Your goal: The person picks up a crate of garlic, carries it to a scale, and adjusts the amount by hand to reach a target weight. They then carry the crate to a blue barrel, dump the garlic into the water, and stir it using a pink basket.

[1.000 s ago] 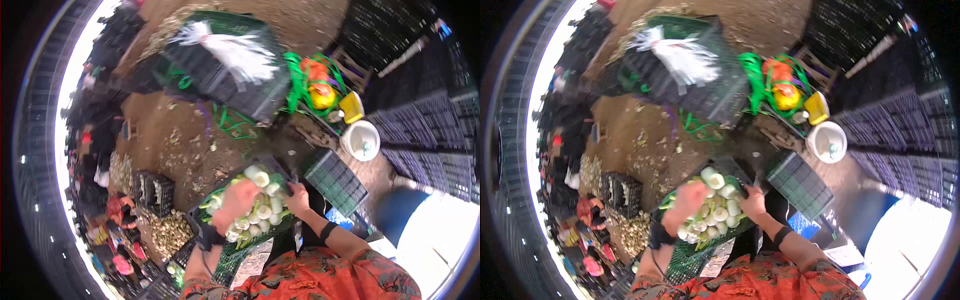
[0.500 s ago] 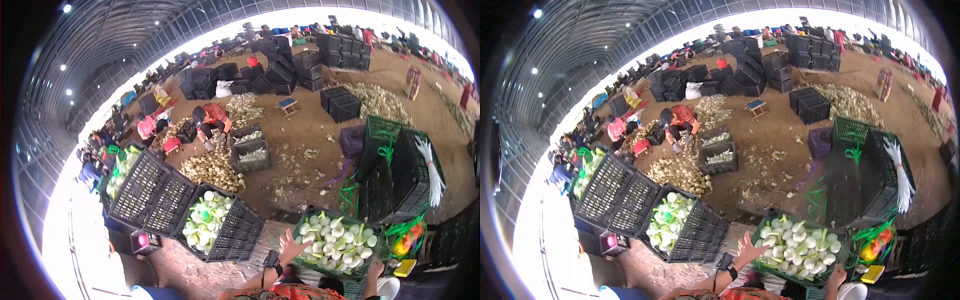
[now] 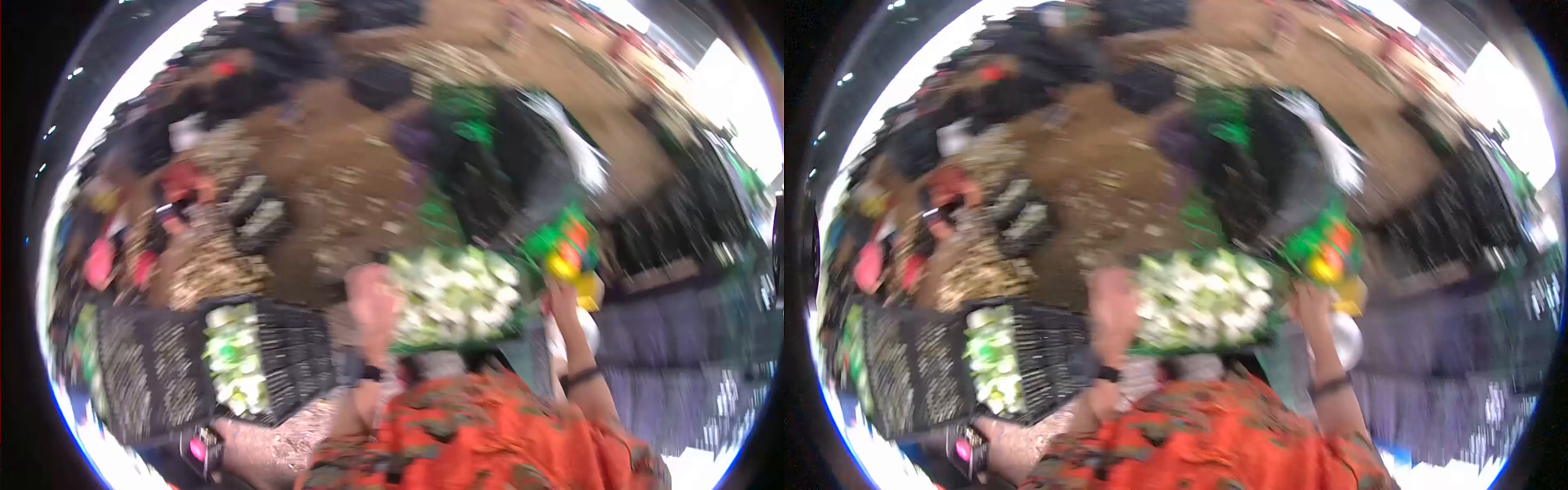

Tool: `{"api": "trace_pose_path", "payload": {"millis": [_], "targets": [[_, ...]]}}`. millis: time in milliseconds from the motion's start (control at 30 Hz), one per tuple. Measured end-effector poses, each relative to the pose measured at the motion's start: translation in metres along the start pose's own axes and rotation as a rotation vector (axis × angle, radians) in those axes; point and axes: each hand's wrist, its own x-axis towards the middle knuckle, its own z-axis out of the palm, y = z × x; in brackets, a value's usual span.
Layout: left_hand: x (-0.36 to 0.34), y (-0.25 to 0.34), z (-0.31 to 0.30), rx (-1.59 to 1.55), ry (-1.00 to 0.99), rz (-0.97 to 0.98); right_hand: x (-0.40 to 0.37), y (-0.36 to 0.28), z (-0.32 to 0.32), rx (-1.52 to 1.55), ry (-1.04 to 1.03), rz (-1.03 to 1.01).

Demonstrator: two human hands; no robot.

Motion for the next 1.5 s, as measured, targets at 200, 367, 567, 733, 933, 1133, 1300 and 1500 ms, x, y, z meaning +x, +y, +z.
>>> {"api": "trace_pose_path", "payload": {"millis": [200, 367, 567, 733, 933, 1133, 1300, 1500], "targets": [[-0.017, 0.046, 0.009, -0.523, -0.426, -0.095, -0.002, -0.026, -0.104, 0.667, 0.629, -0.028], [-0.093, 0.085, 0.07, -0.085, -0.752, 0.51, 0.005, -0.009, -0.076, 0.176, 0.228, 0.109], [-0.13, 0.062, 0.12, -0.182, -1.287, 0.312, -0.024, 0.016, -0.008, -0.393, -0.289, 0.03], [-0.092, 0.085, 0.12, -0.566, -0.517, 0.024, -0.001, -0.028, 0.032, 0.129, -0.053, -0.047], [-0.093, 0.074, 0.169, -1.233, -0.748, -1.074, -0.015, -0.043, 0.066, 0.12, -0.147, -0.263], [-0.067, 0.066, 0.16, -1.736, -0.466, -1.41, -0.057, -0.035, 0.066, -0.001, -0.376, -0.221], [-0.056, 0.089, 0.157, -1.137, -0.659, -0.966, -0.06, -0.037, 0.058, 0.09, -0.503, -0.062], [-0.044, 0.112, 0.144, -0.886, -0.599, -0.685, -0.008, -0.016, 0.108, -0.036, -0.634, -0.351]]}}
